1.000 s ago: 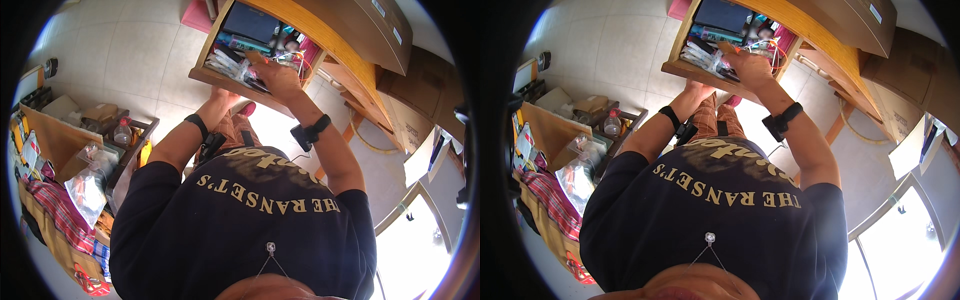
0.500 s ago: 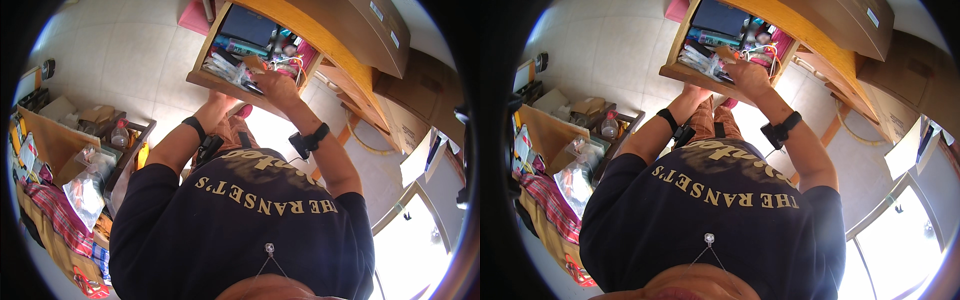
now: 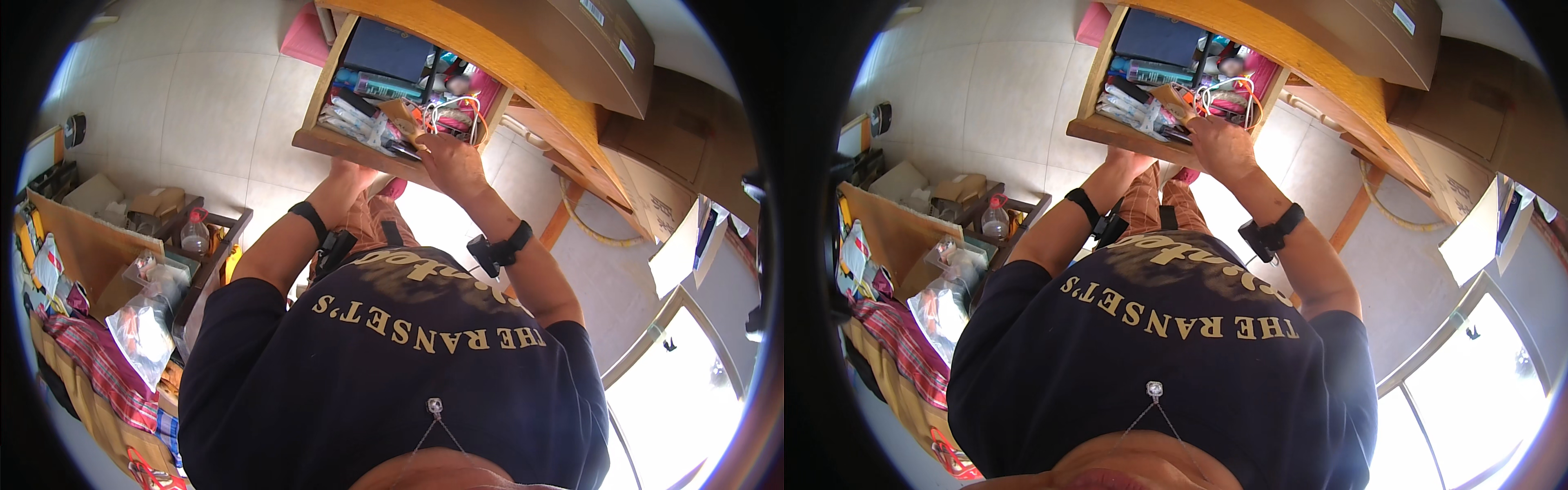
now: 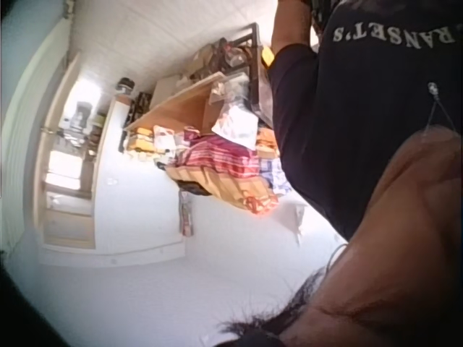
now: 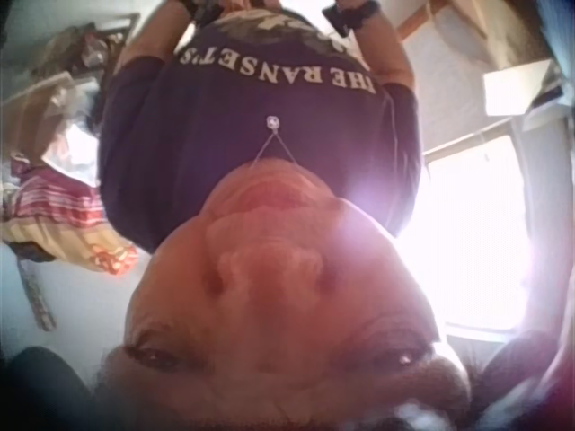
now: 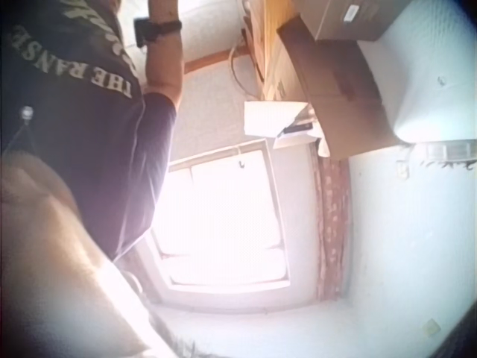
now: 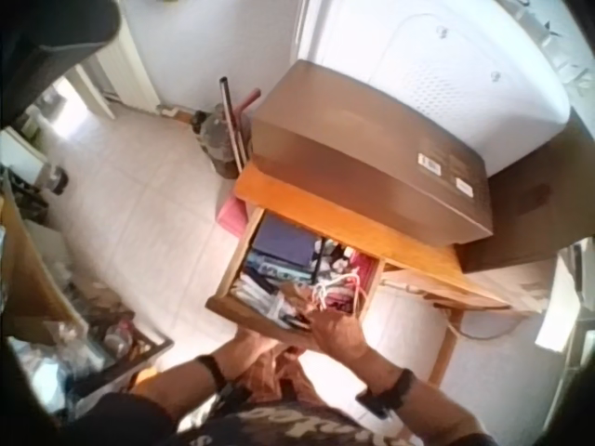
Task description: The person retrieves a photo from a drawer, then walks to a table and assembles a green photo frame by inserting a photo and backing board. The completed frame is placed on a nearby cabinet.
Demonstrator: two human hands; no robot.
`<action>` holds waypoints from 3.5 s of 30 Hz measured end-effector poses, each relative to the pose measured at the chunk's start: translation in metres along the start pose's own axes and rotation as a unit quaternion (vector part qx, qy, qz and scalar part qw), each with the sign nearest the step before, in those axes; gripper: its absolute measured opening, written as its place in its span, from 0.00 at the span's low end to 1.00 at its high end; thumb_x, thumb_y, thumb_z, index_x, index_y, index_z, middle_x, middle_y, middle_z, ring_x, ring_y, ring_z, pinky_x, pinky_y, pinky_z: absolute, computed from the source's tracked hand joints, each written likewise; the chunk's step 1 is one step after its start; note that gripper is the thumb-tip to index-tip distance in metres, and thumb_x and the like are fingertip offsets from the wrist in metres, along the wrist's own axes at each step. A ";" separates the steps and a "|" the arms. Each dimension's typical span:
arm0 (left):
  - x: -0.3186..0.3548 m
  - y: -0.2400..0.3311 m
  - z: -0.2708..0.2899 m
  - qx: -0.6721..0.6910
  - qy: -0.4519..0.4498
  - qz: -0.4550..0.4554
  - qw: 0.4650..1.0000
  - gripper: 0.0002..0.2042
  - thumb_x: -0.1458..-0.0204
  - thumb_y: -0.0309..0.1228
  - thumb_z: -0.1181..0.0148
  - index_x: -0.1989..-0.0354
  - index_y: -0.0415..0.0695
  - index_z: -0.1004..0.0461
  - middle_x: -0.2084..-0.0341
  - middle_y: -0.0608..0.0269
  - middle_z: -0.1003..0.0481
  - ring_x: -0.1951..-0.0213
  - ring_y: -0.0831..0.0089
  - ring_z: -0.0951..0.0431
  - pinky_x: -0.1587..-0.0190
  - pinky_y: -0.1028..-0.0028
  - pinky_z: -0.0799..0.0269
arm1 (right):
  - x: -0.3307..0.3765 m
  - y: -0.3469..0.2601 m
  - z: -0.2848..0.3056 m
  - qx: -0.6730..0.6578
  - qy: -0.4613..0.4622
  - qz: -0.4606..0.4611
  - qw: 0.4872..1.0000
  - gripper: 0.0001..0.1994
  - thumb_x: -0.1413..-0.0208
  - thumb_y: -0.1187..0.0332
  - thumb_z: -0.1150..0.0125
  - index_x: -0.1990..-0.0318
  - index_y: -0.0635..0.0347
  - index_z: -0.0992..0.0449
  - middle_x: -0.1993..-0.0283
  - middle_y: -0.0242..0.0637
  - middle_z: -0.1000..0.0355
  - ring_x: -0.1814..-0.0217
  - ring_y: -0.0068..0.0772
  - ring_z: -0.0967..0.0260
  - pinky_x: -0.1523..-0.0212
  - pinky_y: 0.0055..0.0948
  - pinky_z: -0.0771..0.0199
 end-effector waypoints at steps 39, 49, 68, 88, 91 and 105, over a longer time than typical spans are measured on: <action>-0.086 -0.003 -0.056 0.049 0.083 0.029 0.995 0.06 0.42 0.33 0.52 0.71 0.50 0.34 0.80 0.68 0.35 0.73 0.71 0.34 0.52 0.56 0.31 | 0.054 0.007 0.059 -0.172 0.043 -0.094 0.980 0.12 0.52 0.73 0.36 0.58 0.59 0.23 0.78 0.40 0.33 0.81 0.35 0.39 0.76 0.31 0.34; -0.149 -0.005 -0.111 0.106 0.084 0.050 0.990 0.22 0.39 0.56 0.70 0.74 0.59 0.33 0.82 0.76 0.35 0.77 0.77 0.39 0.69 0.62 0.37 | 0.096 0.015 0.050 -0.180 0.049 -0.130 0.974 0.12 0.53 0.75 0.36 0.59 0.58 0.22 0.81 0.37 0.36 0.83 0.30 0.41 0.79 0.30 0.38; 0.128 0.130 0.169 -0.184 0.178 -0.008 0.967 0.21 0.40 0.47 0.53 0.48 0.43 0.38 0.53 0.57 0.32 0.57 0.64 0.29 0.59 0.65 0.30 | 0.010 -0.059 -0.004 -0.339 -0.099 -0.015 0.935 0.10 0.41 0.66 0.45 0.57 0.61 0.23 0.82 0.20 0.41 0.82 0.13 0.49 0.80 0.18 0.46; 0.179 0.458 0.113 -0.299 0.175 -0.141 0.927 0.22 0.42 0.45 0.50 0.45 0.44 0.37 0.52 0.60 0.30 0.54 0.67 0.28 0.52 0.65 0.34 | -0.314 -0.388 -0.061 -0.539 -0.391 -0.110 0.738 0.12 0.36 0.62 0.57 0.61 0.61 0.30 0.87 0.21 0.49 0.90 0.14 0.58 0.88 0.18 0.58; 0.167 0.505 0.121 -0.304 0.192 -0.141 0.922 0.25 0.46 0.47 0.46 0.46 0.44 0.37 0.51 0.58 0.30 0.52 0.65 0.29 0.49 0.63 0.35 | -0.374 -0.418 -0.067 -0.545 -0.402 -0.120 0.726 0.11 0.38 0.65 0.57 0.64 0.62 0.31 0.87 0.19 0.51 0.90 0.14 0.59 0.89 0.19 0.59; 0.202 0.756 0.241 -0.168 0.350 -0.260 0.884 0.22 0.42 0.45 0.51 0.47 0.42 0.39 0.50 0.55 0.33 0.52 0.63 0.30 0.47 0.61 0.38 | -0.701 -0.626 -0.092 -0.534 -0.490 -0.095 0.682 0.10 0.37 0.63 0.58 0.63 0.59 0.34 0.85 0.20 0.53 0.88 0.15 0.60 0.87 0.19 0.59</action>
Point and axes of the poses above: each hand's wrist, its own x-axis away from the middle knuckle, its own z-axis out of the back of the hand, y = z × x, the point moved 3 cm from there along -x, towards the middle knuckle
